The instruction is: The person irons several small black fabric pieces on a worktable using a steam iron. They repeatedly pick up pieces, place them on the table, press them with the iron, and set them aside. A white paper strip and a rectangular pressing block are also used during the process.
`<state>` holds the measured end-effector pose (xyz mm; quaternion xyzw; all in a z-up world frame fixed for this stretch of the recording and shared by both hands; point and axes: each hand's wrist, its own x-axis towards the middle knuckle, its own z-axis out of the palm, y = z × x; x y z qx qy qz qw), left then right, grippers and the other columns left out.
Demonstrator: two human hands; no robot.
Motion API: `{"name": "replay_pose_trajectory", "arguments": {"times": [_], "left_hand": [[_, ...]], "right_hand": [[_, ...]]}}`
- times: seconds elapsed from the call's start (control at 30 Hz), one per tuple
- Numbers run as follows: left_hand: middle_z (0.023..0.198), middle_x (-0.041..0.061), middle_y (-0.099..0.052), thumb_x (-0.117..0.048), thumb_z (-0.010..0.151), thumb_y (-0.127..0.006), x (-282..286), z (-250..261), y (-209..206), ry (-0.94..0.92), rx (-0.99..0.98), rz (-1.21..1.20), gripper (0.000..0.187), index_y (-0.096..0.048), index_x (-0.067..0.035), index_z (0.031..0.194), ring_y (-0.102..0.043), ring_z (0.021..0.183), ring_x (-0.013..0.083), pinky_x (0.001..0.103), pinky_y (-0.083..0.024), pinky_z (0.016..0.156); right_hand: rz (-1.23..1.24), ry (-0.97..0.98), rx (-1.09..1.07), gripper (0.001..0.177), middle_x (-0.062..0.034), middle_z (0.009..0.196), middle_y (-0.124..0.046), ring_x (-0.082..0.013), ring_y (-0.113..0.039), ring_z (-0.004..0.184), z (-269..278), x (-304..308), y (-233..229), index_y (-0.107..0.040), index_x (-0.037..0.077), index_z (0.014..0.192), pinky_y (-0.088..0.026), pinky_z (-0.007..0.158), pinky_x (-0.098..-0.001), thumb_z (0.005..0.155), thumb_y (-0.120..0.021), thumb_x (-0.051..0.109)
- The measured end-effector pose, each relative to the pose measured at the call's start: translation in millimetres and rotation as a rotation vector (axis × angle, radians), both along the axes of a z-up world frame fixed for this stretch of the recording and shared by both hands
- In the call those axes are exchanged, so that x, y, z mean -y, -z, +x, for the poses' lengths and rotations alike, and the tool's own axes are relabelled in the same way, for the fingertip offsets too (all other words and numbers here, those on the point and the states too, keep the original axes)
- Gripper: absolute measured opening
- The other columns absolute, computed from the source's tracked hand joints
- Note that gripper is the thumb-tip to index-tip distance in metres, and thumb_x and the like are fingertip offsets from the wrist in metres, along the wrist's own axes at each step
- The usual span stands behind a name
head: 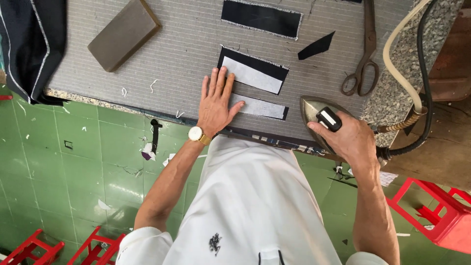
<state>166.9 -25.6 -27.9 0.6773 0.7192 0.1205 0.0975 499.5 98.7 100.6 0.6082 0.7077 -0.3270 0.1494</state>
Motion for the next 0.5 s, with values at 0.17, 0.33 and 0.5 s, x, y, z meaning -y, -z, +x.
{"name": "replay_pose_trajectory", "arguments": {"times": [0.17, 0.33, 0.5], "left_hand": [[0.170, 0.016, -0.021, -0.065, 0.103, -0.051, -1.3, -2.1, -5.2, 0.062, -0.005, 0.002, 0.077, -0.040, -0.014, 0.160, -0.013, 0.157, 0.0349, 0.057, -0.009, 0.127], [0.170, 0.014, -0.021, -0.066, 0.103, -0.049, -10.6, -1.1, -5.7, 0.122, 0.000, 0.011, 0.075, -0.041, -0.018, 0.159, -0.014, 0.158, 0.0336, 0.057, -0.010, 0.126], [0.169, 0.016, -0.022, -0.066, 0.104, -0.049, -13.5, -2.4, 1.6, 0.125, 0.001, 0.001, 0.074, -0.039, -0.020, 0.161, -0.014, 0.157, 0.0345, 0.058, -0.010, 0.126]], "right_hand": [[-0.010, -0.014, 0.015, 0.068, -0.0148, 0.062, -0.062, -0.0339, -0.069, 0.062, 3.2, -1.0, 7.1, -0.068, 0.009, 0.086, -0.048, 0.056, -0.0412, 0.090, -0.067, 0.077], [-0.013, -0.004, 0.010, 0.069, -0.0160, 0.062, -0.061, -0.0357, -0.068, 0.062, 3.6, -1.3, 6.7, -0.068, 0.008, 0.088, -0.047, 0.055, -0.0422, 0.089, -0.068, 0.077], [-0.018, 0.000, -0.013, 0.067, -0.0169, 0.062, -0.061, -0.0352, -0.068, 0.062, 1.6, -2.0, 4.1, -0.068, 0.006, 0.086, -0.046, 0.055, -0.0418, 0.089, -0.070, 0.074]]}}
